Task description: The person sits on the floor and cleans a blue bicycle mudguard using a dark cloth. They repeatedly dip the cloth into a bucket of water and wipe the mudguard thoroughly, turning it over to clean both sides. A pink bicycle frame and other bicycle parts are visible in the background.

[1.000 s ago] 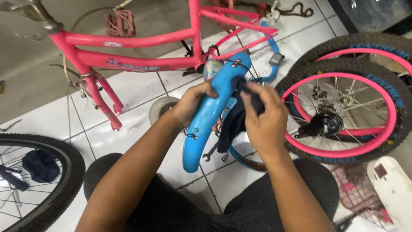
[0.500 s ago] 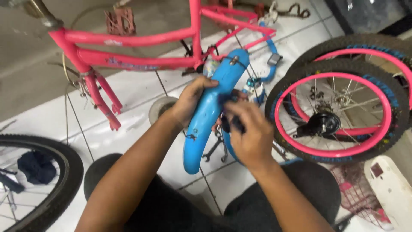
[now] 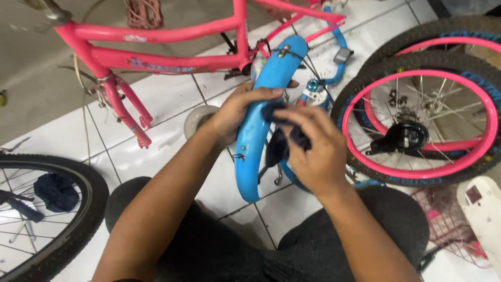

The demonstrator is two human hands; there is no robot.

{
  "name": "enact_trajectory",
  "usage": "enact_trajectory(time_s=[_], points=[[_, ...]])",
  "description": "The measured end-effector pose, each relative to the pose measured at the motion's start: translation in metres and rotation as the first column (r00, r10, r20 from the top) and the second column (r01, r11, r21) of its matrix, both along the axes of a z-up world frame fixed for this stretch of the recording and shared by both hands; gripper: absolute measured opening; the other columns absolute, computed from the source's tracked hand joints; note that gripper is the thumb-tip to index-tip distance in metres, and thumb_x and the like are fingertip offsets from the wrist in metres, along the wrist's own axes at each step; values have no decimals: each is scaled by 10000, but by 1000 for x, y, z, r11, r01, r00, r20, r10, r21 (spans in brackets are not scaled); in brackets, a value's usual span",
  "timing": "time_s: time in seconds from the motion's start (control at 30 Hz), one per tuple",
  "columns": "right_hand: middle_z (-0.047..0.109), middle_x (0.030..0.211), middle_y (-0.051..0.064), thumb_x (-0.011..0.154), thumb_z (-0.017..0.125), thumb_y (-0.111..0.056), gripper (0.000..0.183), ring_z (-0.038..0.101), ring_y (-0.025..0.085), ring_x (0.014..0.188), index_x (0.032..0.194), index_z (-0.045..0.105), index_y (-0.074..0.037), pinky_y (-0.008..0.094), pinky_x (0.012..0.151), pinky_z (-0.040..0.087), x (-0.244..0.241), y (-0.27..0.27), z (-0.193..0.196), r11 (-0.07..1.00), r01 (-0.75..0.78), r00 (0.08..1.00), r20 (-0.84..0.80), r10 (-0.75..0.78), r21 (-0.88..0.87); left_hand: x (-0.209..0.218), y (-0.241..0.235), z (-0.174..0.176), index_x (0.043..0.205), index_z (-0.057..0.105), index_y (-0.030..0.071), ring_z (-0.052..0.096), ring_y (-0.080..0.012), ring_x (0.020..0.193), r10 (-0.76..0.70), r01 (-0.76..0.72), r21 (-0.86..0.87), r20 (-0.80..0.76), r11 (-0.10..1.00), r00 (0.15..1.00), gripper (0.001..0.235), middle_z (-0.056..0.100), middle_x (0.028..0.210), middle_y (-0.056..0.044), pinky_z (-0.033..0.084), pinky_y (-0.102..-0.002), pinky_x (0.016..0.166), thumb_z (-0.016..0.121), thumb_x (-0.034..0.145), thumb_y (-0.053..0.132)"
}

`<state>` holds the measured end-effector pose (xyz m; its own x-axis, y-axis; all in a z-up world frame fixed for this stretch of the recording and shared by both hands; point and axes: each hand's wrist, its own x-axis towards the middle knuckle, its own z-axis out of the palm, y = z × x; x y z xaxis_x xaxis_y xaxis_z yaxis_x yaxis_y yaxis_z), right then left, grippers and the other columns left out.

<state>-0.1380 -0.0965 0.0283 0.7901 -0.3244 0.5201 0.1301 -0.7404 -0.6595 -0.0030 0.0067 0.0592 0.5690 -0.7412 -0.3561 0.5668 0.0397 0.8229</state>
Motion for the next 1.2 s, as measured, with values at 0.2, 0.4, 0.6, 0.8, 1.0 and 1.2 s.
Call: enact_trajectory(time_s=[0.2,0.4,0.6,0.8,1.0,1.2], points=[[673,942,-60,913,755,-130,187,740,185,847,1060,794,-239,333,778,610,-6,15,-12,994,-43,999,1,43,-103,4,-1,-23,1166,629,-97,768,-264,785,-30,25,-90,-48,996,998,558,749,823,-215,640,-394,661,754,763,269],[674,967,-13,967,736,-75,143,732,233,876,1064,785,-169,354,802,606,-9,2,-1,999,20,999,37,-18,-46,2,1,-5,1193,552,-145,767,-287,856,-5,1,-105,-38,994,999,627,759,854,-248,648,-438,748,742,761,268],[681,1010,17,678,736,73,446,635,127,711,1066,786,-141,292,625,517,-15,11,17,930,-363,922,-165,349,-59,23,10,-16,1362,575,-28,727,-272,804,-101,108,-135,58,985,993,604,732,837,-177,639,-393,808,610,841,275],[628,1048,118,846,728,111,258,624,230,844,1068,692,-16,340,734,504,-16,12,20,974,-213,970,-103,220,81,22,9,-1,1374,563,-64,768,-324,828,-23,45,-209,107,977,994,686,711,802,-162,657,-368,640,632,827,345],[673,1025,48,742,752,68,338,641,145,708,1040,748,-90,303,598,505,-17,12,18,945,-327,935,-157,319,-28,41,14,3,1166,575,-29,600,-219,536,88,-79,-334,12,939,996,376,606,740,-108,478,-333,475,643,879,203],[667,1070,-38,718,667,52,494,689,128,838,1105,753,-243,329,737,552,-11,17,-7,845,-455,879,-294,375,-282,47,18,8,957,611,42,609,-194,534,209,-128,-338,215,933,954,241,599,701,-74,525,-330,495,667,877,263]])
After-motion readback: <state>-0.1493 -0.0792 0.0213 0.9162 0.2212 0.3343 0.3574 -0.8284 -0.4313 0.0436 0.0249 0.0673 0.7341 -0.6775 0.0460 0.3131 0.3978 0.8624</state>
